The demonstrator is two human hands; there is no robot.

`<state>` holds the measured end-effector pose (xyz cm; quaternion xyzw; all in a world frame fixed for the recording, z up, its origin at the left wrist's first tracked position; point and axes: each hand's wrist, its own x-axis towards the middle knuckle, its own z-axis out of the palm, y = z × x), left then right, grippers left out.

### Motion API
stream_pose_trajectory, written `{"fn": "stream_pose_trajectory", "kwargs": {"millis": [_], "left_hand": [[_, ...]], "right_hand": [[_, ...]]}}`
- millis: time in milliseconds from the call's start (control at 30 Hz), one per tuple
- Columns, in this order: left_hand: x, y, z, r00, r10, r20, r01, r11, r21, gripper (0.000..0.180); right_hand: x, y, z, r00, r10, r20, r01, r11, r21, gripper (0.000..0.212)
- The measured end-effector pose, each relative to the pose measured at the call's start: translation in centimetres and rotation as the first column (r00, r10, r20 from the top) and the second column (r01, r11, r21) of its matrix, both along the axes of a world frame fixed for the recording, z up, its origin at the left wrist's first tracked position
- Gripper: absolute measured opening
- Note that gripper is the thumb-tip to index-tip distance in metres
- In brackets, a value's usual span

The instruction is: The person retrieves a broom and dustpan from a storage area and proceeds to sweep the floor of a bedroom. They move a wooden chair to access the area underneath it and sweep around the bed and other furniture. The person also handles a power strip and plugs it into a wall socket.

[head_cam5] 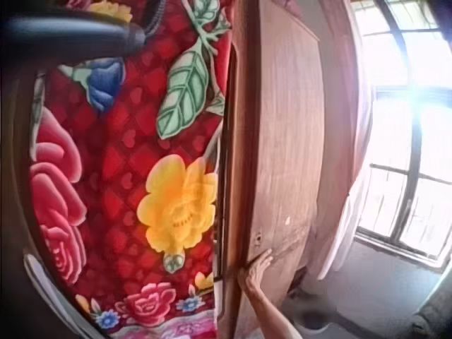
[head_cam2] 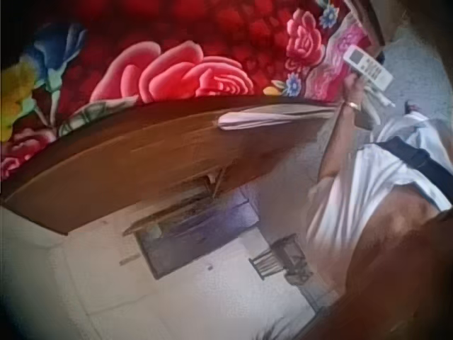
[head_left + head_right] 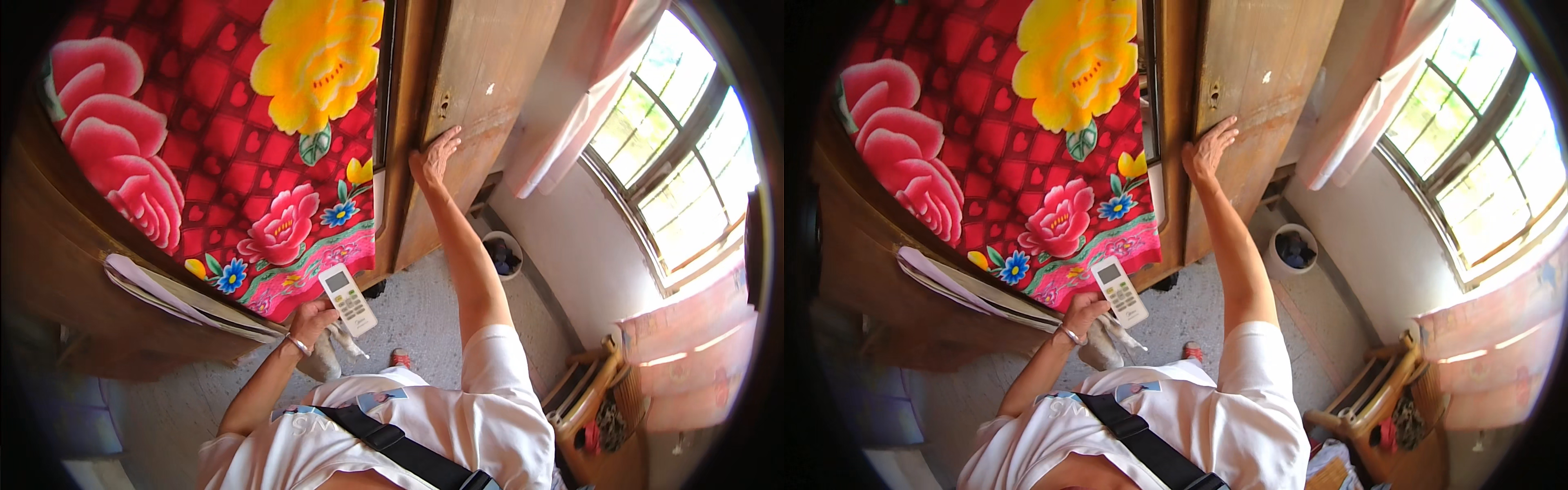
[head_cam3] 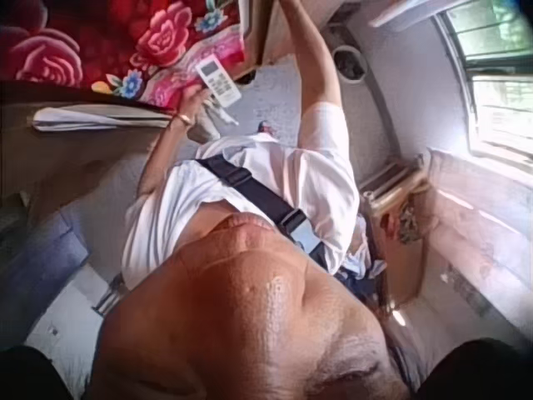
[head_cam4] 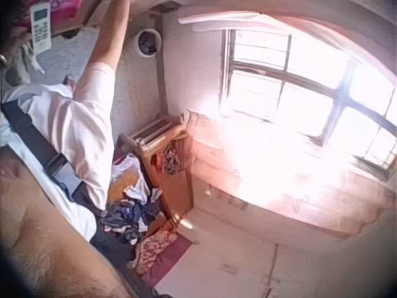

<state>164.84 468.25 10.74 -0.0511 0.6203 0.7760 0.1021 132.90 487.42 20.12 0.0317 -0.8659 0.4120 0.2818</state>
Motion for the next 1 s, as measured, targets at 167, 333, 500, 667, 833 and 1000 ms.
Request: {"fn": "stream_pose_trajectory", "kwargs": {"millis": [167,333,500,667,833,1000], "left_hand": [[-4.1,4.6,2.1,0.998,0.062,0.023,-0.061,0.997,-0.053,0.028],[-11.6,8.8,3.0,0.999,0.033,-0.036,-0.038,0.986,-0.161,0.027],[-21.3,15.2,7.6,0.975,0.062,-0.213,-0.109,0.969,-0.219,0.022],[-32.1,20.1,11.4,0.908,0.326,-0.265,-0.283,0.941,0.186,0.022],[-38.1,20.9,16.8,0.833,0.548,-0.073,-0.47,0.773,0.426,0.027],[-39.9,20.9,18.8,0.641,0.762,0.086,-0.734,0.577,0.36,0.028]], "right_hand": [[2.3,2.9,-0.6,0.992,0.127,0.008,-0.126,0.989,-0.076,0.097],[5.3,11.7,-2.0,0.935,0.354,-0.03,-0.353,0.918,-0.182,0.089],[9.0,22.4,-0.5,0.821,0.569,0.04,-0.483,0.732,-0.481,0.064],[9.4,30.2,-0.1,0.877,0.47,0.099,-0.39,0.817,-0.424,0.032],[9.3,32.6,0.5,0.852,0.511,0.116,-0.406,0.783,-0.471,0.029],[9.8,31.7,0.2,0.857,0.498,0.133,-0.37,0.774,-0.514,0.026]]}}
